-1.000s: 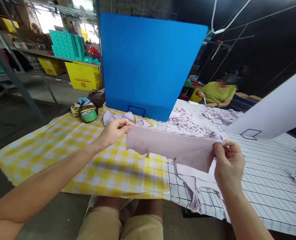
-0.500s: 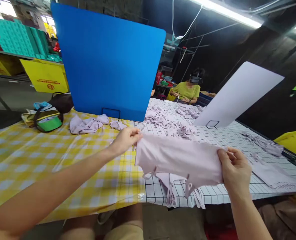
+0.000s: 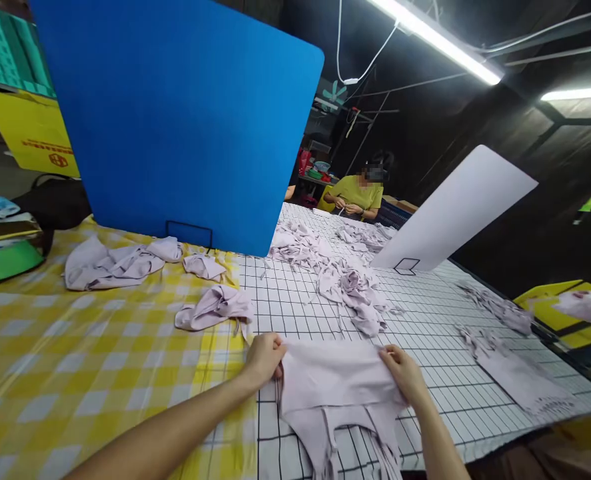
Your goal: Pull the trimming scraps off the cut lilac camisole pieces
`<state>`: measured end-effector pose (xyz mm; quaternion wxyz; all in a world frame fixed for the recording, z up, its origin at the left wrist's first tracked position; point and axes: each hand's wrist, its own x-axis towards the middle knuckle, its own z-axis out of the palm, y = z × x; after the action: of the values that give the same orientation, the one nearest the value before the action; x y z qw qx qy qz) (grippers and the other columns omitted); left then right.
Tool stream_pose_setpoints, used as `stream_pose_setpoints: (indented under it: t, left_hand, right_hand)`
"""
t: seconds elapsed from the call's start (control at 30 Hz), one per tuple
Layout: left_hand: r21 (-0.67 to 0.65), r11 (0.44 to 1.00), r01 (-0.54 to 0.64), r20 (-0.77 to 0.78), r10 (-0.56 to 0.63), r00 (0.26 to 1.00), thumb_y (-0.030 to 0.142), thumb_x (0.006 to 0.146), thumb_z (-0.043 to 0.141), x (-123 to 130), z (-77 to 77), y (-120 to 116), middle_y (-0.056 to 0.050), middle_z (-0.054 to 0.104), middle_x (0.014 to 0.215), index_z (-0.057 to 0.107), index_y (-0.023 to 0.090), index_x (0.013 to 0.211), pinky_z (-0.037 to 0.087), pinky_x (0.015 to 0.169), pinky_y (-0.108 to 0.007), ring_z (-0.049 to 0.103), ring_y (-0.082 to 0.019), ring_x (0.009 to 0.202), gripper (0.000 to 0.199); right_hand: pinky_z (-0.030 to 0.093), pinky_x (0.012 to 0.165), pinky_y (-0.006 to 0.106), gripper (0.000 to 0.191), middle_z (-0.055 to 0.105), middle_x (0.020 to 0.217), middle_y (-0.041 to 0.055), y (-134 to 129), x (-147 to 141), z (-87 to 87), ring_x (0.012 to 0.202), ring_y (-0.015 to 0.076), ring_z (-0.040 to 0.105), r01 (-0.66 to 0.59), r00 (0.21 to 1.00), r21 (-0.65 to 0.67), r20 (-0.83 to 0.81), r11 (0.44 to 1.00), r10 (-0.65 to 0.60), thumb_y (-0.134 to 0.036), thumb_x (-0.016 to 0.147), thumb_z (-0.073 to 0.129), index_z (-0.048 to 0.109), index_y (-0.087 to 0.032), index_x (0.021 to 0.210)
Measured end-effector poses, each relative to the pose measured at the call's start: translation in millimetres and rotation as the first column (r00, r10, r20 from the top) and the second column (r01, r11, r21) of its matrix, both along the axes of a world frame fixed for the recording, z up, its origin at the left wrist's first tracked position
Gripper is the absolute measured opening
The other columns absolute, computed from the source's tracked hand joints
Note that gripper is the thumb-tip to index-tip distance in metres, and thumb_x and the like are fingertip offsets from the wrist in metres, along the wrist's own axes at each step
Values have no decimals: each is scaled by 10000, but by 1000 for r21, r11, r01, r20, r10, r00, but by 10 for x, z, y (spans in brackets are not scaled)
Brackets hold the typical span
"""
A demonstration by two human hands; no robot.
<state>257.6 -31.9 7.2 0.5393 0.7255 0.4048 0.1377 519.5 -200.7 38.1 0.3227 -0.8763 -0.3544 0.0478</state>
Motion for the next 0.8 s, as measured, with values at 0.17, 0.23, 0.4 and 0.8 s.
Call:
stream_pose_setpoints:
  t: [0.17, 0.23, 0.4, 0.8]
  left_hand:
    - [200, 980, 13, -180, 23, 983, 171, 754, 498, 123, -149, 125, -57, 660, 672, 612, 146, 668, 390, 595, -253, 625, -195, 694, 145]
    - [269, 961, 58, -250, 12, 968, 215, 770, 491, 124, -130, 168, -71, 677, 737, 631, 155, 699, 385, 600, -268, 627, -219, 745, 168]
    - [349, 916, 200, -417, -39, 908, 212, 821, 429, 192, -51, 264, -117, 669, 838, 633, 140, 798, 409, 619, -300, 632, -252, 794, 217]
    - [852, 440, 284, -162, -295, 942, 137, 780, 473, -254, -288, -215, -89, 599, 951, 534, 157, 1038, 468, 810, -406, 561, -242, 906, 266]
  right_hand:
    - [427, 503, 329, 249, 619, 517, 9, 156, 121, -263, 508, 221, 572, -7, 999, -76, 39, 997, 10, -483, 690, 512, 564, -257, 598]
    - [439, 534, 336, 268, 632, 550, 12, 158, 177, -265, 547, 229, 589, 6, 998, -120, 71, 993, 2, -496, 687, 497, 572, -246, 629]
    - [440, 545, 317, 279, 619, 575, 12, 189, 203, -342, 574, 216, 585, 47, 990, -204, 143, 978, -18, -493, 714, 453, 547, -240, 640]
    - [452, 639, 421, 257, 576, 907, 116, 1105, -242, -418, 869, 297, 546, -162, 896, -130, 396, 978, 201, -329, 824, 341, 560, -199, 856]
